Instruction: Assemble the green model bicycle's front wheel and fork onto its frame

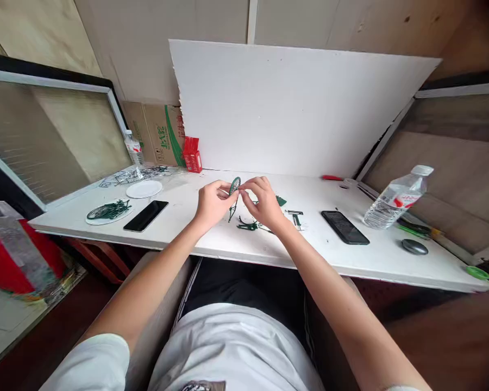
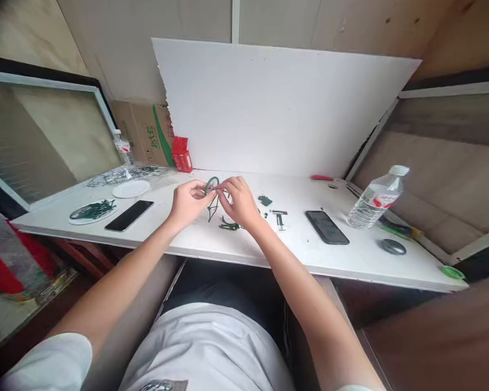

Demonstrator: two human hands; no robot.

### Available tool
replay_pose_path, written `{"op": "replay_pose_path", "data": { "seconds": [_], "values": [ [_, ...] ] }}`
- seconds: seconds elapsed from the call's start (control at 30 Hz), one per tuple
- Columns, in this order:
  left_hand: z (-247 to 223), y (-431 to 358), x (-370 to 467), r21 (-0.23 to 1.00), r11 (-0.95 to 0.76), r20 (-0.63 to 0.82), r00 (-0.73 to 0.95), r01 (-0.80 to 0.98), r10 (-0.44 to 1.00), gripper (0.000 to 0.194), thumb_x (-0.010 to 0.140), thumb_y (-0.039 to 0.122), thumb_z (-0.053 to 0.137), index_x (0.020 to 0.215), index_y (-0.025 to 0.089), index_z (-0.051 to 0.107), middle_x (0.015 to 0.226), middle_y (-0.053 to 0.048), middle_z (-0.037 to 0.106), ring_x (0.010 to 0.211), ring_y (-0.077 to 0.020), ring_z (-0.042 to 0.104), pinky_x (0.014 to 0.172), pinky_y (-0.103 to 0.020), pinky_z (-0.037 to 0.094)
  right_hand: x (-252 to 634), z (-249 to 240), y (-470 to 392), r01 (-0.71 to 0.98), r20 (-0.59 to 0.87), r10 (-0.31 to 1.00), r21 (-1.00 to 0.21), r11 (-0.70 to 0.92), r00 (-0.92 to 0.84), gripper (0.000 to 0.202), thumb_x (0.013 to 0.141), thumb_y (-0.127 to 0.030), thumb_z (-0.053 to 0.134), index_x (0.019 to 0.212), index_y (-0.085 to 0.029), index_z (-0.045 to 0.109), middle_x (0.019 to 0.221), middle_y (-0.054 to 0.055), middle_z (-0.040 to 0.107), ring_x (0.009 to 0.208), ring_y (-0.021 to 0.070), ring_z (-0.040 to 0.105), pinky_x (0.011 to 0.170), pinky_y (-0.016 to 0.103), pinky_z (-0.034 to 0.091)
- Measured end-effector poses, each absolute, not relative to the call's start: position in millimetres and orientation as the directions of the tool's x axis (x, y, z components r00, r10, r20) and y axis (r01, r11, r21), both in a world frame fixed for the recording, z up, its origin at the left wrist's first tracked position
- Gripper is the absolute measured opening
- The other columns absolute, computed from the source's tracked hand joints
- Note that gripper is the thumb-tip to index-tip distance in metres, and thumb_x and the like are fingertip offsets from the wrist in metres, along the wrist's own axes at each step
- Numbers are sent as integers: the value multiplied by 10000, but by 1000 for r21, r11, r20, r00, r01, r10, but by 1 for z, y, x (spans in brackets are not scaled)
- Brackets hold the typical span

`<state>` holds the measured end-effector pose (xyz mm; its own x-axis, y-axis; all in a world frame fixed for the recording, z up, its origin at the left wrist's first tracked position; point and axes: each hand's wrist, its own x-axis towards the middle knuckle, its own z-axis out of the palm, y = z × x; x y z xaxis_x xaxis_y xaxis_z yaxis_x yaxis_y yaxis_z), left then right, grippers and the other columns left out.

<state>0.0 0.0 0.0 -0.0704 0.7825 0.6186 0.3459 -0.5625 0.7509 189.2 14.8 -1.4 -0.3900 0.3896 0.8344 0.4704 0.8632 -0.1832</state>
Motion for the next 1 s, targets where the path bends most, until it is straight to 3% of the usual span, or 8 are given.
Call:
{"op": "replay_pose_path", "data": {
  "seconds": [0.37,1.0],
  "values": [
    [-1,-3,4,661,-624,705,-60,417,707,196,826,357,818,917,190,769,873,-59,807,673,-170,730,682,-301,611,186,1,14,403,785,554,-429,808,-275,267,1064,-478,588,974,-255,704,970,64,725,978,249,617,802,413,508],
    [1,-7,7,666,-645,709,-51,376,703,176,813,318,825,919,187,775,847,-56,797,675,-177,745,680,-306,630,184,3,12,405,774,583,-464,788,-248,354,1076,-542,533,942,-259,698,954,71,719,982,253,604,791,413,518]
  ]
}}
